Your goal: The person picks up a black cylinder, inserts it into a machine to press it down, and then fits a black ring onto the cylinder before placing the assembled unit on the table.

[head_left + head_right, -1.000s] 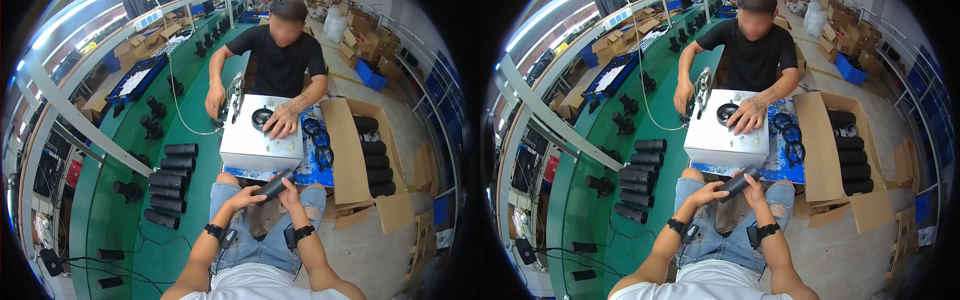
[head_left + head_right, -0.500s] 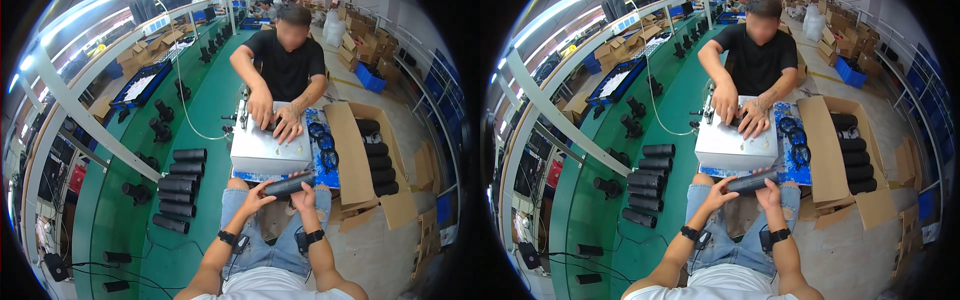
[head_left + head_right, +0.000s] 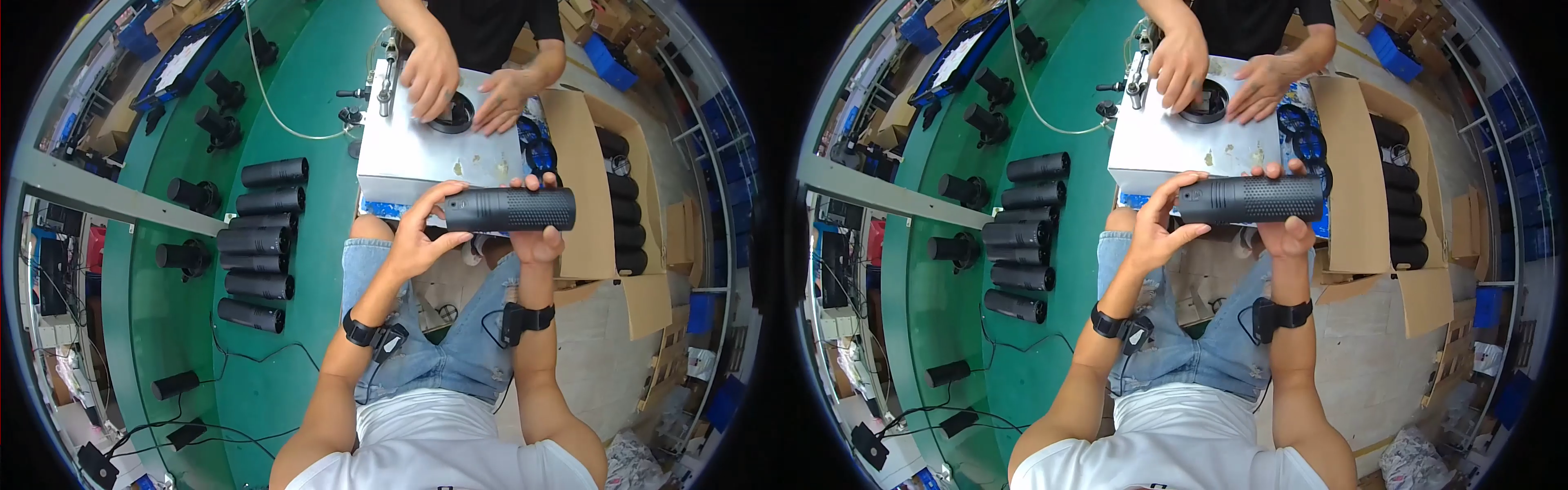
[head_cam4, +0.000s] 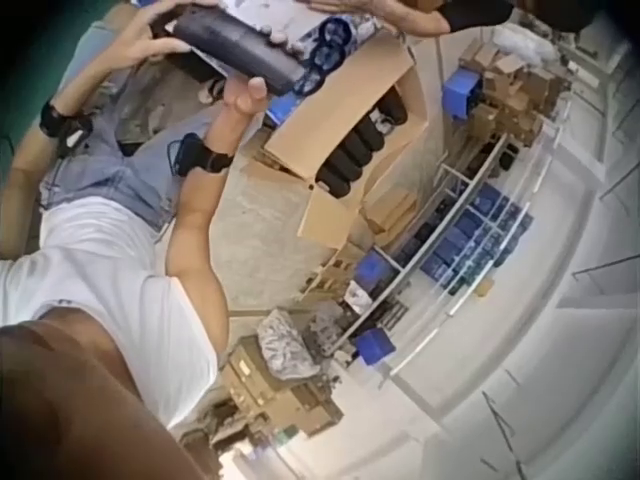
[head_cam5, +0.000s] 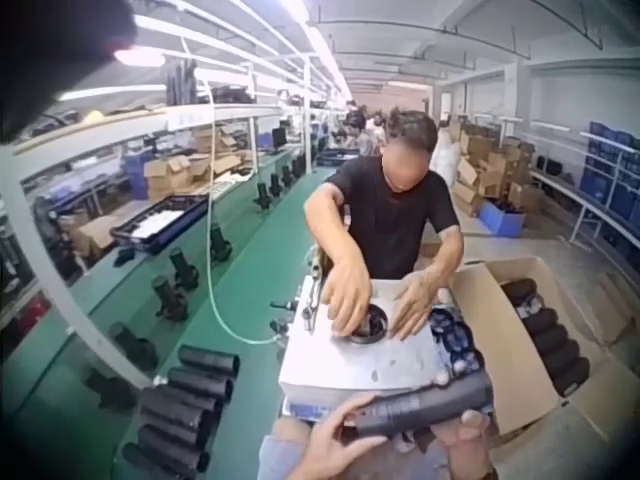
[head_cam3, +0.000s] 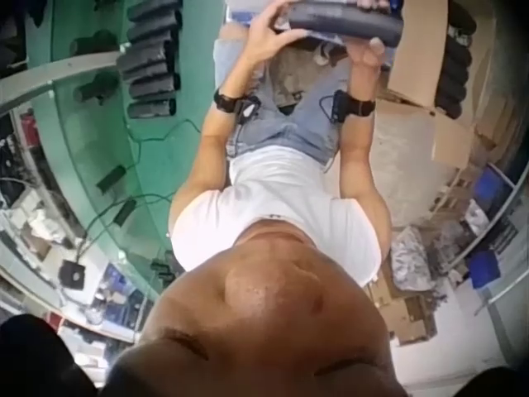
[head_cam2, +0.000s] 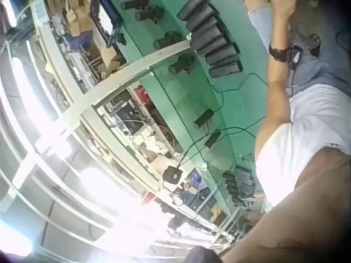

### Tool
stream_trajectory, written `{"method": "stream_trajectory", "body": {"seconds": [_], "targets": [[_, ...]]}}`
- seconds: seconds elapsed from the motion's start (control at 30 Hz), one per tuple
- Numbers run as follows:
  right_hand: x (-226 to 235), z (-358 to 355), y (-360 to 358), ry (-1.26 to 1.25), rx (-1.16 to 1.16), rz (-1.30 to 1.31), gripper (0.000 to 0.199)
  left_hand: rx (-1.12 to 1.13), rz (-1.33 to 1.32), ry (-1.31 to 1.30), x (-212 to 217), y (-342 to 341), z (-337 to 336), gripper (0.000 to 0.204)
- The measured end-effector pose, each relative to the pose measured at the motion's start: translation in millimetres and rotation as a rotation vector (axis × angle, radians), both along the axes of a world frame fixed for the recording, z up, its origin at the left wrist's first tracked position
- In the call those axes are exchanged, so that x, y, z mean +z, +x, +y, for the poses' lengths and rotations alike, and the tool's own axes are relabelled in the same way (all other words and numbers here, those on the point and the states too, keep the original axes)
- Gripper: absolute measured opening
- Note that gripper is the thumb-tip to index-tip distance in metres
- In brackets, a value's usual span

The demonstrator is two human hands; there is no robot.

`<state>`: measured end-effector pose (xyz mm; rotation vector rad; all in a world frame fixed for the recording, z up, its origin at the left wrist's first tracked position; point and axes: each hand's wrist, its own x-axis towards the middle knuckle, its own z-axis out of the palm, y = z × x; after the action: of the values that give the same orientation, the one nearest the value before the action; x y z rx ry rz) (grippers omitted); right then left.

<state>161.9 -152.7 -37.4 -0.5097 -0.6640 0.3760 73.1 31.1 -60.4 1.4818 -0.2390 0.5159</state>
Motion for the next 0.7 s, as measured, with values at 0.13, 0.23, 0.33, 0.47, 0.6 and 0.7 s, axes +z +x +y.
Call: {"method": "stream_trajectory", "body": {"seconds": [0.13,0.23,0.33,0.47,0.6,0.7], "targets": [[22.2,12.3,22.4,-0.227,-0.191,-0.026,0.060,-0.098,0.045,-0.444,-6.1,12.1,-5.6,0.056],[48.6,37.7,70.6,-0.332,-0.510,-0.189,0.049,-0.107,0.261,-0.228,-47.2,10.3,0.1,0.042],[64.7,77.9,120.8,-0.466,-0.478,-0.359,0.036,-0.279,0.338,0.216,-60.5,6.6,-5.2,0.028],[28.9,112.7,162.3,-0.740,-0.455,-0.363,0.031,-0.429,0.404,0.358,-62.6,14.3,-19.2,0.027],[7.2,137.6,159.7,-0.905,-0.655,-0.500,0.037,-0.392,0.402,0.365,-68.1,16.8,-7.8,0.026],[-4.3,155.4,145.1,-0.977,-0.946,-0.525,0.045,-0.357,0.421,0.344,-62.9,17.6,-2.5,0.025]]}}
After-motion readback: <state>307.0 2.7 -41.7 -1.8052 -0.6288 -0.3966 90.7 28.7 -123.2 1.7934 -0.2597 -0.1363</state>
